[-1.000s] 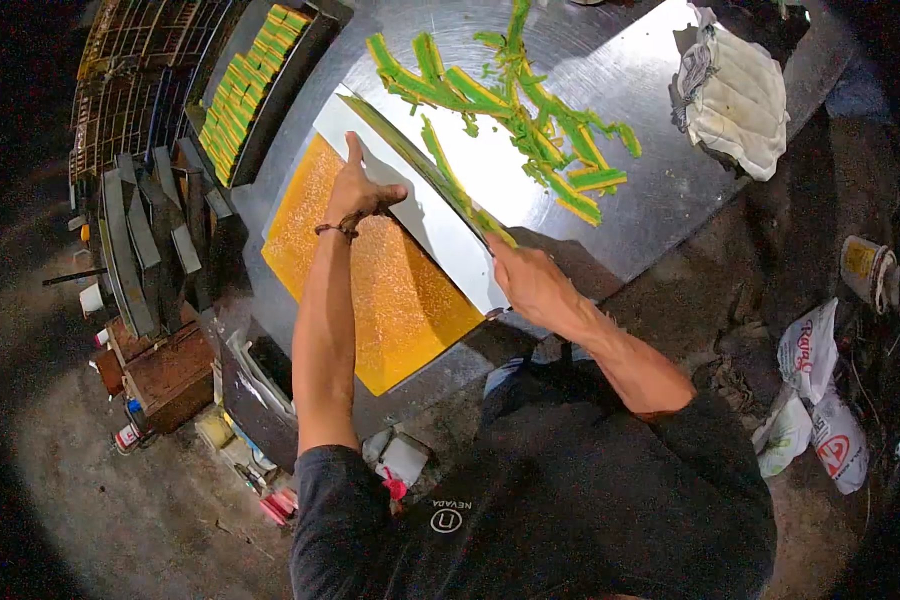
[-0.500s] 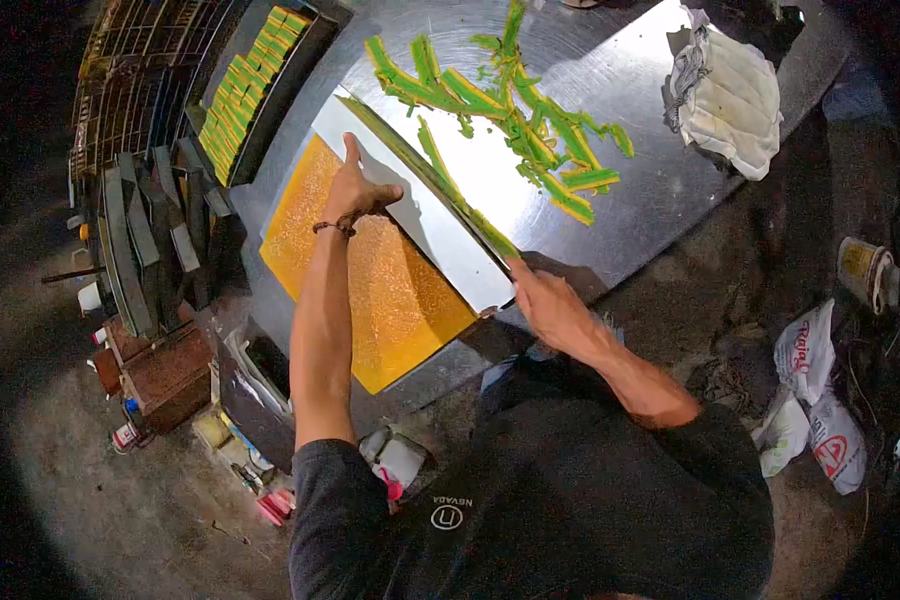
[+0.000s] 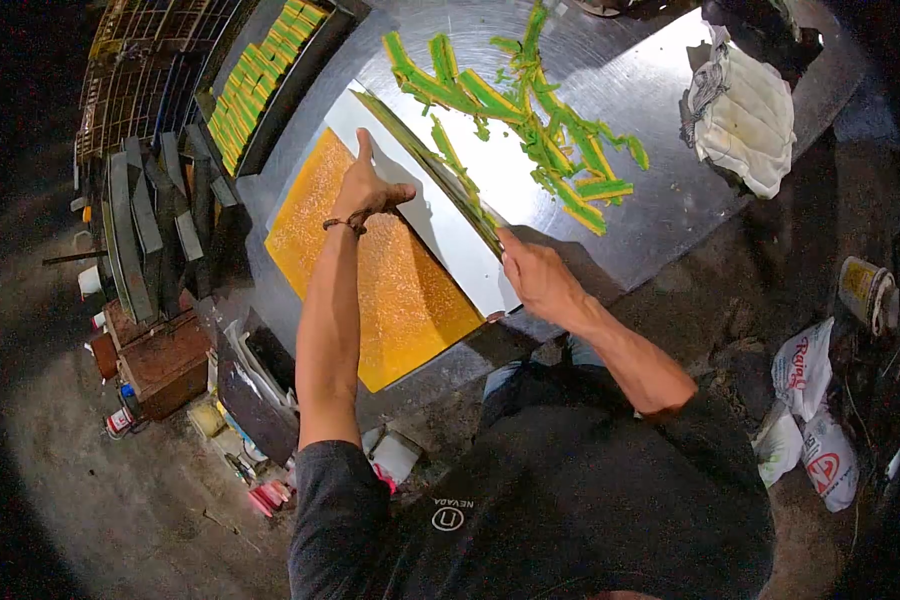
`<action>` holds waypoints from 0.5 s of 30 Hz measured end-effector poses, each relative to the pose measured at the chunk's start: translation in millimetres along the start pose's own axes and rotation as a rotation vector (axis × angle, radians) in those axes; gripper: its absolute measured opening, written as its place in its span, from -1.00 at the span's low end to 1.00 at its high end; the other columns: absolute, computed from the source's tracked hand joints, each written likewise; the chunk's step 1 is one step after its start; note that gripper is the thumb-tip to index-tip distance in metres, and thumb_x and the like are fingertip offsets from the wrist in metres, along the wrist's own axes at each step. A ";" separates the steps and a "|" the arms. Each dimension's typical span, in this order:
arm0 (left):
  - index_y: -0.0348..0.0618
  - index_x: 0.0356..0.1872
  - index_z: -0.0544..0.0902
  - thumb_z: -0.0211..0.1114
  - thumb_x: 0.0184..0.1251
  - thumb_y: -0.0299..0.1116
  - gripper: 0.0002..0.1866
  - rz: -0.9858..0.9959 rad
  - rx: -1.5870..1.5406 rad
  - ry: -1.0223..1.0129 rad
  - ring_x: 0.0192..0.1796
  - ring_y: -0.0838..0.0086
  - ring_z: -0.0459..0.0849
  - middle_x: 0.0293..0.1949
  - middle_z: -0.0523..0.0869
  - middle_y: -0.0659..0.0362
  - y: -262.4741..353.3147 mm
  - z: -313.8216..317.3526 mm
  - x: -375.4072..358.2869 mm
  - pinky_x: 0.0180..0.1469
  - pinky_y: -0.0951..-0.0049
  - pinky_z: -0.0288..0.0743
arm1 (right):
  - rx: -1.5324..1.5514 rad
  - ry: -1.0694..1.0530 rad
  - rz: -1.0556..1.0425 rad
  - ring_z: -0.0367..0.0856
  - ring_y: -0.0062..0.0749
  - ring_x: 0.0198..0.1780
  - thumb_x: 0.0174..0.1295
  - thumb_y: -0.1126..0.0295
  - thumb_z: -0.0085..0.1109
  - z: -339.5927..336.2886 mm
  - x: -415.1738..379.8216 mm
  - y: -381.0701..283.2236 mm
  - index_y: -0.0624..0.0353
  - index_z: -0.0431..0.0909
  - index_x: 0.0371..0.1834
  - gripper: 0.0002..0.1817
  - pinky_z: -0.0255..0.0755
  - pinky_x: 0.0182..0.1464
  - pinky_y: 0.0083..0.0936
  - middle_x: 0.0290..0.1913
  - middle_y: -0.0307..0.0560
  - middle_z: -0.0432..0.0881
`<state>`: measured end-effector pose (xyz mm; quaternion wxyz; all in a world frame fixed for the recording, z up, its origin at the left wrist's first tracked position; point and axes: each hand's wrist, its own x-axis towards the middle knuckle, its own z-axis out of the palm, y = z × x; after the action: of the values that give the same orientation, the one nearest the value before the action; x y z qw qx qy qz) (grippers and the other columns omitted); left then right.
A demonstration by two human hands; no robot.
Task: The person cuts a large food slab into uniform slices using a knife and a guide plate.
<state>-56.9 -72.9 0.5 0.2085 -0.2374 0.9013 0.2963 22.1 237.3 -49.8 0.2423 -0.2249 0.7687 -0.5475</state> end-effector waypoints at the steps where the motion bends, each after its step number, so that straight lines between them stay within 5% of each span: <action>1: -0.28 0.58 -0.24 0.74 -0.24 -0.31 0.45 -0.048 -0.008 -0.023 -0.15 0.17 0.76 -0.09 0.72 -0.26 5.9 0.0 -2.8 -0.09 0.38 0.63 | -0.001 -0.001 0.004 0.59 0.30 -0.32 0.43 0.42 -0.03 -0.2 1.8 1.1 0.39 0.32 0.34 -0.55 0.44 -0.25 0.03 -0.38 0.39 0.59; 4: -0.29 0.58 -0.23 0.75 -0.25 -0.29 0.46 0.198 0.167 0.133 -0.15 0.16 0.76 -0.13 0.73 -0.26 -31.1 10.8 16.7 -0.08 0.38 0.63 | -0.010 0.061 0.051 0.60 0.33 -0.21 0.42 0.45 0.00 0.2 6.1 -1.2 0.39 0.34 0.30 -0.57 0.44 -0.18 0.03 -0.29 0.39 0.60; 7: -0.30 0.57 -0.23 0.76 -0.26 -0.29 0.47 -0.063 -0.012 -0.034 -0.19 0.18 0.76 -0.12 0.72 -0.27 19.4 -3.5 -12.9 -0.16 0.37 0.64 | 0.025 0.127 -0.009 0.59 0.37 -0.32 0.42 0.42 -0.03 0.5 7.3 -7.7 0.42 0.37 0.28 -0.58 0.43 -0.26 0.08 -0.38 0.43 0.60; 10: -0.32 0.57 -0.23 0.76 -0.26 -0.32 0.46 0.118 0.057 0.061 -0.31 0.25 0.76 -0.17 0.72 -0.25 -9.5 5.7 3.8 -0.31 0.37 0.65 | 0.034 0.011 0.036 0.59 0.39 -0.29 0.42 0.41 -0.04 0.0 22.0 -6.6 0.40 0.39 0.27 -0.59 0.43 -0.25 0.09 -0.35 0.44 0.60; 15: -0.26 0.58 -0.23 0.77 -0.27 -0.28 0.48 0.019 -0.026 0.007 -0.41 0.33 0.74 -0.23 0.72 -0.20 -7.1 3.7 2.5 -0.40 0.37 0.64 | -0.009 0.085 0.095 0.61 0.32 -0.22 0.42 0.45 -0.02 -18.1 5.7 -12.0 0.31 0.37 0.31 -0.58 0.42 -0.24 0.01 -0.30 0.42 0.59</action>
<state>-54.2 -76.4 -6.6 0.1995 -0.2328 0.9002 0.3091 7.3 243.5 -34.0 0.2343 -0.1657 0.7907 -0.5408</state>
